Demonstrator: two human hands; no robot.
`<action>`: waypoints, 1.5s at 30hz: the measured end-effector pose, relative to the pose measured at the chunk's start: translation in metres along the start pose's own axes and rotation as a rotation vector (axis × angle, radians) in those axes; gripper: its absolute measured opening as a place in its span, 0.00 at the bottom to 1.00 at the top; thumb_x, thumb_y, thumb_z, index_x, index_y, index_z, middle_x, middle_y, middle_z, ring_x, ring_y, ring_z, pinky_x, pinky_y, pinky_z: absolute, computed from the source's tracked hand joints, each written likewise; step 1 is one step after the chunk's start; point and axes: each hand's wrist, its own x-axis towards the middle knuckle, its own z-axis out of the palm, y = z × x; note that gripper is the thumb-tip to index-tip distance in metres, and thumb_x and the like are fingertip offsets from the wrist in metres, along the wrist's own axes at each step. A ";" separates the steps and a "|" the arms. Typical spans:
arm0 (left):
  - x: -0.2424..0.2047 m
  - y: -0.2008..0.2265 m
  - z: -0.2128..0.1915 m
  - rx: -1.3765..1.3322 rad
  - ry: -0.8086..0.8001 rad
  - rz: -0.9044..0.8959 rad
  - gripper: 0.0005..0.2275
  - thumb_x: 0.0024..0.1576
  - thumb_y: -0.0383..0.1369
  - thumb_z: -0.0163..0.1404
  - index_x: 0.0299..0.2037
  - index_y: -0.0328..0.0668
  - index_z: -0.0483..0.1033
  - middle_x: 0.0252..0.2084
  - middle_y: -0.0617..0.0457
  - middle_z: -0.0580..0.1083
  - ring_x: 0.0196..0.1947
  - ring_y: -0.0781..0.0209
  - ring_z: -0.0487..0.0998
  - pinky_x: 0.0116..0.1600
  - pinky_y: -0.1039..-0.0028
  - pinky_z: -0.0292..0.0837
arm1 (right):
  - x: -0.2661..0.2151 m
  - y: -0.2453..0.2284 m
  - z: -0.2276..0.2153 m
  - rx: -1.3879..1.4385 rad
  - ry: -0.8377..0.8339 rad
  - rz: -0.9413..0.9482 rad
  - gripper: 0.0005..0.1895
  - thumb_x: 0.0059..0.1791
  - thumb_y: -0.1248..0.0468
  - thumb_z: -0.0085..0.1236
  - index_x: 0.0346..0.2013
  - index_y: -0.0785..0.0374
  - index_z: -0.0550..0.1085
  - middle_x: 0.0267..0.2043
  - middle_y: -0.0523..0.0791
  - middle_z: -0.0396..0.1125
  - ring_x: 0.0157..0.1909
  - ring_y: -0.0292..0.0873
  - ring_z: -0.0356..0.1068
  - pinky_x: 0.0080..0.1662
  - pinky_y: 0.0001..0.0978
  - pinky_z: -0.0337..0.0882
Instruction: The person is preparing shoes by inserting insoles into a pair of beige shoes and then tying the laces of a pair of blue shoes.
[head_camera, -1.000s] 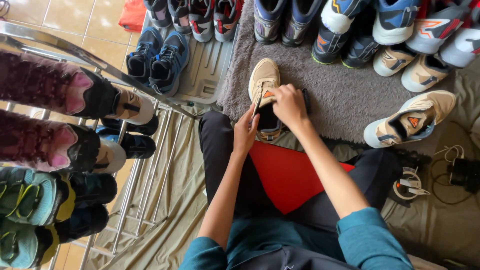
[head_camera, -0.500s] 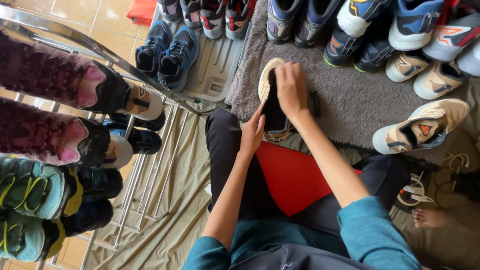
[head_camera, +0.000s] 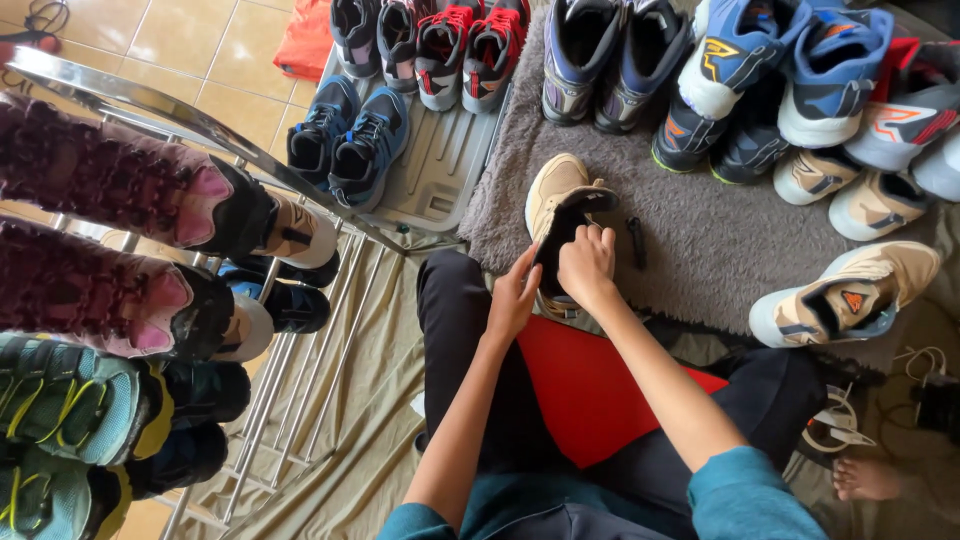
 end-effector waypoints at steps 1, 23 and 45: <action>-0.001 0.000 -0.002 -0.001 -0.001 -0.002 0.21 0.70 0.36 0.41 0.73 0.47 0.60 0.66 0.38 0.69 0.63 0.37 0.69 0.58 0.53 0.75 | 0.000 -0.003 -0.001 -0.001 -0.003 0.000 0.09 0.43 0.59 0.57 0.29 0.58 0.82 0.45 0.48 0.67 0.53 0.50 0.61 0.55 0.47 0.53; -0.004 0.006 0.003 0.040 0.013 -0.012 0.20 0.69 0.34 0.44 0.72 0.48 0.62 0.66 0.33 0.66 0.63 0.29 0.67 0.59 0.50 0.74 | 0.019 0.047 0.004 1.020 0.041 0.374 0.17 0.52 0.47 0.53 0.48 0.51 0.76 0.44 0.44 0.77 0.53 0.50 0.75 0.52 0.43 0.71; 0.009 -0.058 -0.005 -0.030 0.014 -0.080 0.22 0.69 0.38 0.45 0.72 0.42 0.59 0.64 0.32 0.68 0.64 0.33 0.68 0.65 0.41 0.65 | -0.142 0.053 -0.027 1.650 -0.047 0.172 0.14 0.53 0.59 0.61 0.50 0.59 0.71 0.36 0.48 0.76 0.32 0.35 0.71 0.34 0.26 0.73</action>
